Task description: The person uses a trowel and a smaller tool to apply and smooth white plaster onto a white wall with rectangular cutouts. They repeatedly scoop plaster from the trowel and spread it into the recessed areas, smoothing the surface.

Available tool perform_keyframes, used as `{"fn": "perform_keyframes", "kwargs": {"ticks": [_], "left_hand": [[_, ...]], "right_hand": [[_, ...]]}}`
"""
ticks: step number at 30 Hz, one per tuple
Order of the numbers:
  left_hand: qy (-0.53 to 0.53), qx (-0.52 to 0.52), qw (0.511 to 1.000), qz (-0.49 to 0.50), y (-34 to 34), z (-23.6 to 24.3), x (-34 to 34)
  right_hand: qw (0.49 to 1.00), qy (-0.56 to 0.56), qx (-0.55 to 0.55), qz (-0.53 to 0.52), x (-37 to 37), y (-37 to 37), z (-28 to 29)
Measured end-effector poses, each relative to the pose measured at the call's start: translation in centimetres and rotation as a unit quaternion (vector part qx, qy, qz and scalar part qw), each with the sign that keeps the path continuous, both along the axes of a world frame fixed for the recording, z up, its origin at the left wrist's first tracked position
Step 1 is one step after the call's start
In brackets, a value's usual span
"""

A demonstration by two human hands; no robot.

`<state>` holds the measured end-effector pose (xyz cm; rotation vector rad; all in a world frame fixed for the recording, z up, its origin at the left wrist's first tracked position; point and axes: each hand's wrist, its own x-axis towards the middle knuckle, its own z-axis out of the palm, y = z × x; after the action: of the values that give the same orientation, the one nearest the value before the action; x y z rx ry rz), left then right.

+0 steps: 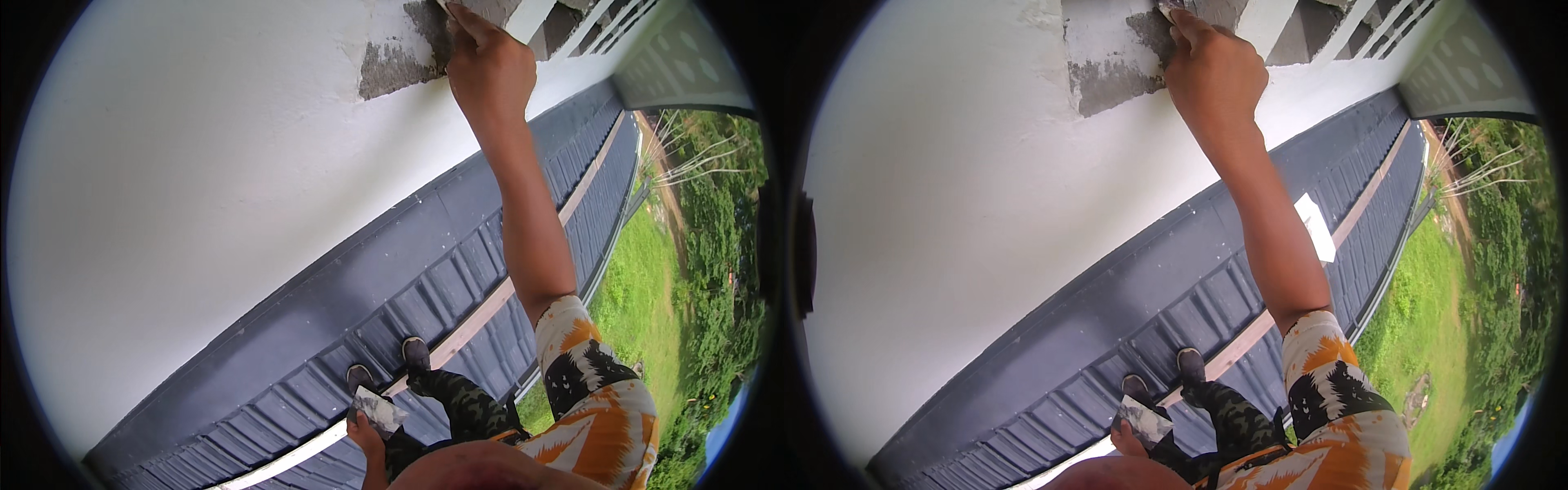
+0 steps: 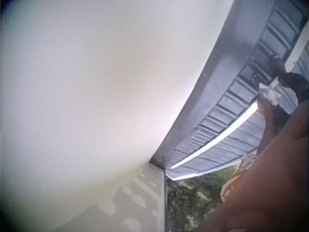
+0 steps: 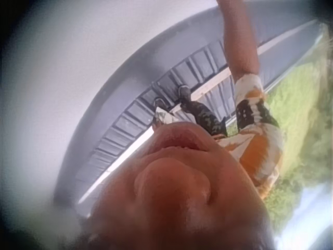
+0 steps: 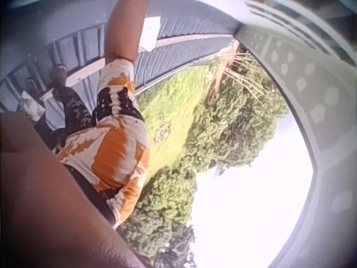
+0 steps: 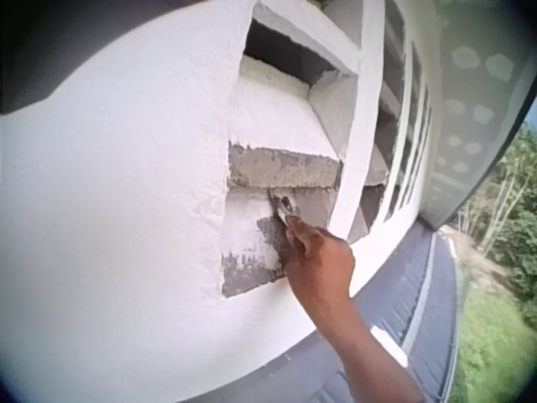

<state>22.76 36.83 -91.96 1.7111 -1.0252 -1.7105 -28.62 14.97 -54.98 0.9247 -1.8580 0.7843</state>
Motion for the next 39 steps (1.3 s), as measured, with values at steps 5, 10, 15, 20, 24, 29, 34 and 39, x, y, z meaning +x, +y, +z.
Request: {"fn": "perform_keyframes", "kwargs": {"ticks": [5, 10, 15, 20, 24, 29, 34, 39], "left_hand": [[0.000, -0.014, 1.000, 0.002, -0.4, 0.0, -0.9], [-0.004, 0.007, 1.000, 0.029, -0.2, -1.1, -1.1], [-0.002, 0.012, 0.999, 0.030, -0.5, 0.1, -1.7], [0.017, 0.010, 0.999, 0.042, -0.5, -0.8, -1.6], [0.003, 0.006, 0.999, 0.039, -0.6, -0.3, -1.8], [0.018, 0.013, 0.999, 0.036, -0.2, -1.1, -1.3], [0.026, 0.015, 0.998, 0.063, -0.2, -1.3, -1.3], [0.043, 0.013, 0.997, 0.055, 0.1, -1.2, -1.4]], "right_hand": [[0.997, 0.005, -0.070, 0.026, -0.5, 0.1, 0.9], [0.998, 0.028, 0.024, -0.051, 0.0, 0.4, 0.9], [0.998, 0.035, -0.019, -0.044, -0.9, 0.2, 1.5], [0.981, -0.005, 0.108, -0.159, -0.2, 1.5, 0.9], [0.995, 0.001, 0.042, -0.093, -0.2, 2.0, 1.1], [0.990, 0.013, 0.080, -0.114, -0.9, 1.3, 0.3], [0.997, 0.011, 0.037, -0.071, 0.4, 3.1, -0.2], [0.994, 0.023, 0.021, -0.105, -1.1, 0.2, 0.9]]}}
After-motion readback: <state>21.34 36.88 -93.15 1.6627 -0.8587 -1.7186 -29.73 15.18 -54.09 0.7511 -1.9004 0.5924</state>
